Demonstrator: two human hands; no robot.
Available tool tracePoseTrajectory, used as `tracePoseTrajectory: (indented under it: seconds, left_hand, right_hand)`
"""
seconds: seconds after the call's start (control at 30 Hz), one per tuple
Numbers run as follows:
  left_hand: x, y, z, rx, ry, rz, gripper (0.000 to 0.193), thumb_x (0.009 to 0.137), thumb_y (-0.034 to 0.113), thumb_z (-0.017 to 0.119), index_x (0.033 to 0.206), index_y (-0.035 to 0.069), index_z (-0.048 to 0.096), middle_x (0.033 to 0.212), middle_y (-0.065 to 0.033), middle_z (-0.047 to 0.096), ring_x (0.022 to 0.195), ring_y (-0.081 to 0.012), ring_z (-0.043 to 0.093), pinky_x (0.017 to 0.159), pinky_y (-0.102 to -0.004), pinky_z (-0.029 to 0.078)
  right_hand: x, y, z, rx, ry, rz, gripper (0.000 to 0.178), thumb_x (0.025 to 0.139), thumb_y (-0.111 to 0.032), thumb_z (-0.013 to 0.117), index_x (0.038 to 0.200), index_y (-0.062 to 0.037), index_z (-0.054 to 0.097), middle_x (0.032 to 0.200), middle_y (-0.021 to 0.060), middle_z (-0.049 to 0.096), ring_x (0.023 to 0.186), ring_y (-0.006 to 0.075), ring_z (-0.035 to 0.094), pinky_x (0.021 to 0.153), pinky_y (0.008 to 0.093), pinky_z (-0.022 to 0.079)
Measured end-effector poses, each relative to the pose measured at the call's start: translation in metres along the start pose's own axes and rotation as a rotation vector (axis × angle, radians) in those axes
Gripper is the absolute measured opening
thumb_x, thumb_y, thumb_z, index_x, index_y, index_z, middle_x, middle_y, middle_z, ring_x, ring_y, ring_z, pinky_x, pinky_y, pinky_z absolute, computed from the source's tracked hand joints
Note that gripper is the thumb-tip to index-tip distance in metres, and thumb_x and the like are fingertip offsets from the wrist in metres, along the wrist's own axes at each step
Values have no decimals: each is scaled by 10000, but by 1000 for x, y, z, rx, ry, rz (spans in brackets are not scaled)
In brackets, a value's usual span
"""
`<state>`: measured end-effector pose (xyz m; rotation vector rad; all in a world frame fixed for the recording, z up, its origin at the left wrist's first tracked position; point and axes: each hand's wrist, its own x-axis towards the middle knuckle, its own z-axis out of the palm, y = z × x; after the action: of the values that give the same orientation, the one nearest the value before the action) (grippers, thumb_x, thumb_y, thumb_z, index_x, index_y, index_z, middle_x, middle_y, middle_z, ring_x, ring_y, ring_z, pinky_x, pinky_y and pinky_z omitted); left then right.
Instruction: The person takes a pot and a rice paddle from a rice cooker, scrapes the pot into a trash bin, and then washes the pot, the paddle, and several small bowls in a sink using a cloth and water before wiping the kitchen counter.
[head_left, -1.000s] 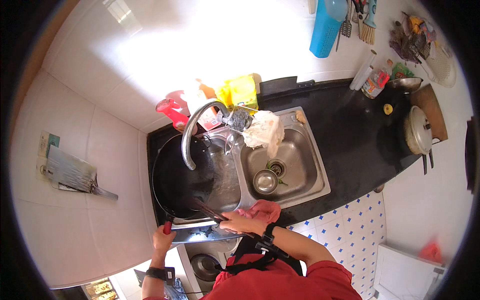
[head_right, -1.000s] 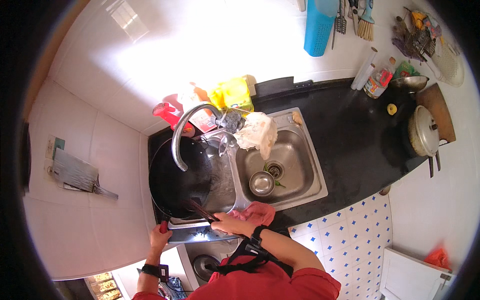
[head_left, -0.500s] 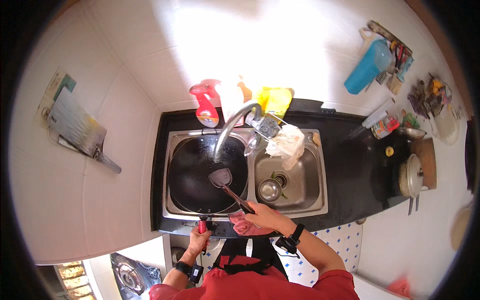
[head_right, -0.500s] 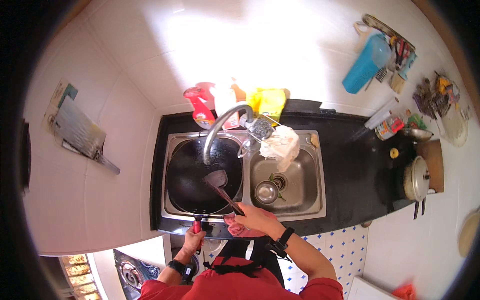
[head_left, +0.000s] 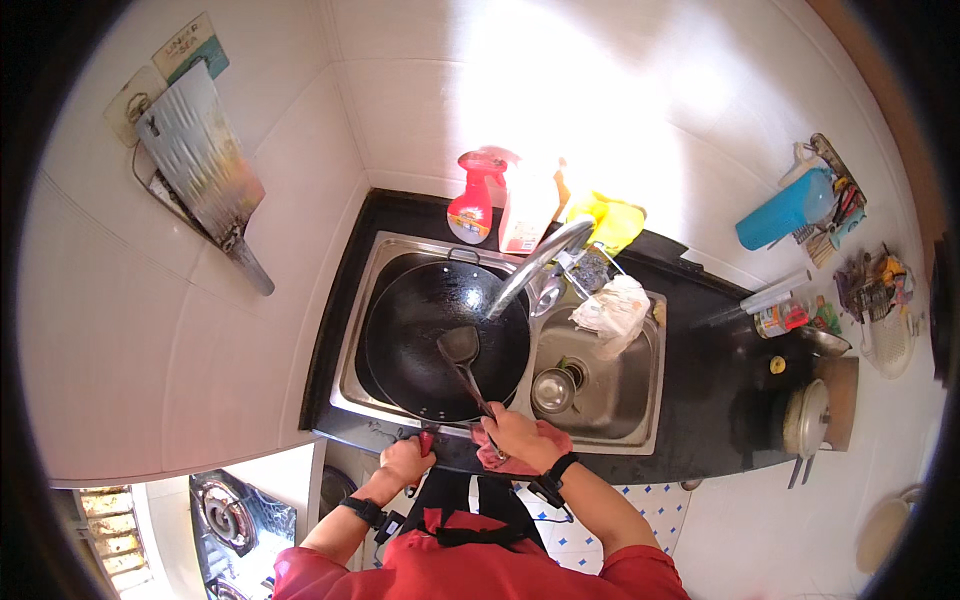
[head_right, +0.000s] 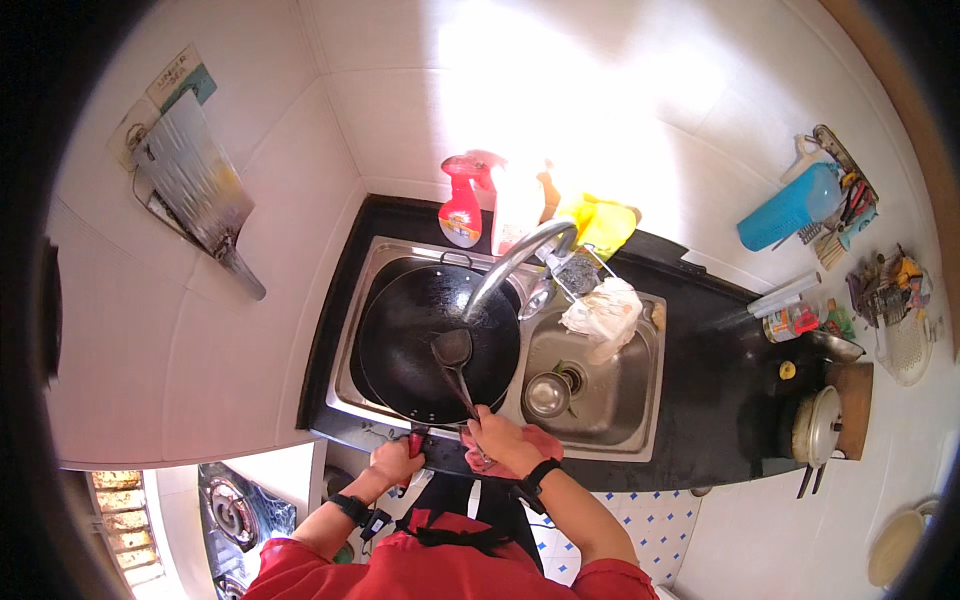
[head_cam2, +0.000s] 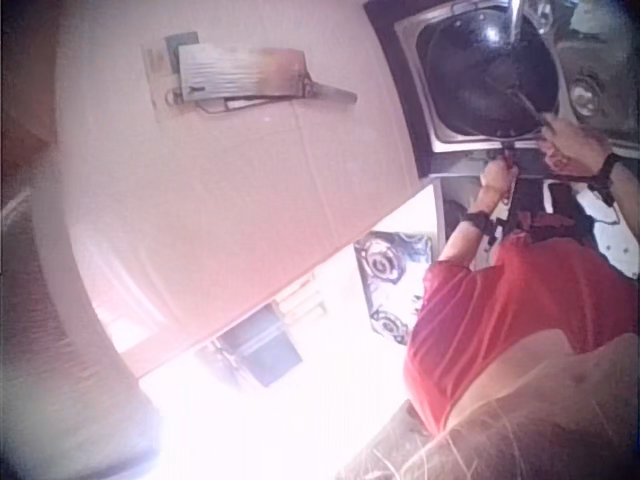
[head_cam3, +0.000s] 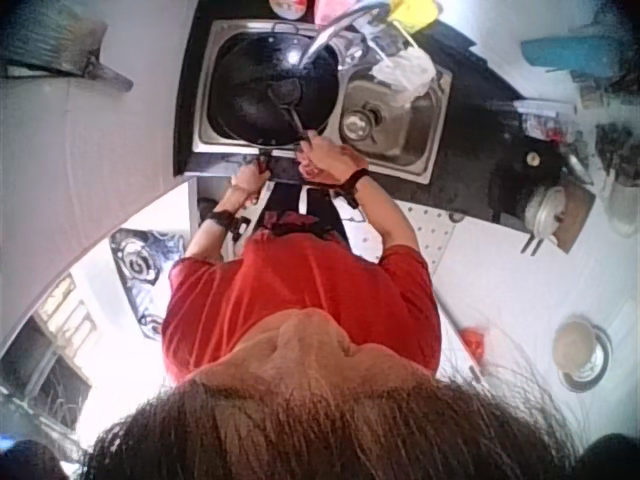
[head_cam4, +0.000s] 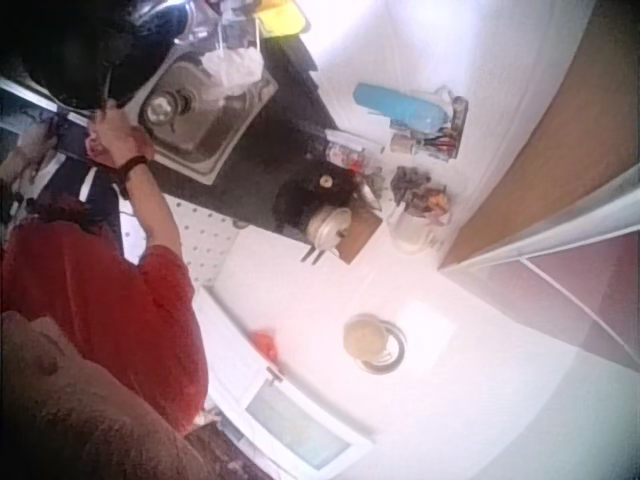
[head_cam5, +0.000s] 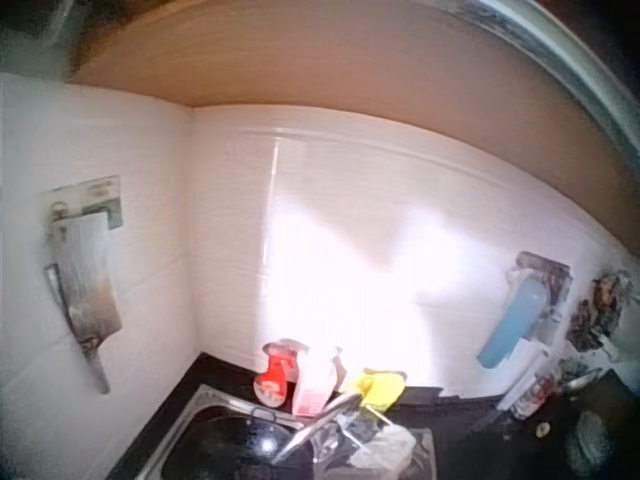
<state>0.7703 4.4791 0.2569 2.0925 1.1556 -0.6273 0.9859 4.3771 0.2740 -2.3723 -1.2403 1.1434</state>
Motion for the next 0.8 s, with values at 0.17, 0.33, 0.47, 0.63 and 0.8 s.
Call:
tracePoseTrajectory:
  seconds: [0.17,0.33,0.47,0.63,0.8]
  left_hand:
    - [-1,-6,-9,107,-81,59,651,754,625,546,932,0,593,889,-184,657,861,-345,635,773,-435,490]
    - [-8,-13,-37,80,-82,59,630,761,639,537,945,40,604,870,-170,660,862,-341,635,766,-427,490]
    - [-1,-35,-39,-42,5,25,535,802,585,532,961,81,613,864,-157,661,855,-339,634,756,-427,489]
    - [13,-48,-39,-172,112,109,258,839,356,573,874,105,620,762,-118,666,754,-314,652,674,-415,513]
    - [39,-25,-42,-348,195,190,158,841,236,572,860,83,604,690,-102,656,654,-289,654,626,-381,521]
  right_hand:
    - [21,-8,-9,78,169,-95,357,856,-280,516,1077,-1,485,836,269,615,780,427,602,707,510,472]
    - [67,-12,-20,542,118,15,518,848,-333,558,1192,45,472,882,260,629,807,387,625,745,429,489]
    - [70,37,-22,493,308,-169,442,826,-257,616,1148,36,542,888,202,649,826,233,640,753,307,495]
    - [36,127,-51,837,277,367,222,779,-85,622,989,-14,612,732,69,614,621,141,605,531,273,505]
    - [45,210,-38,806,230,683,307,783,-63,595,1077,16,552,776,106,608,575,195,602,491,327,511]
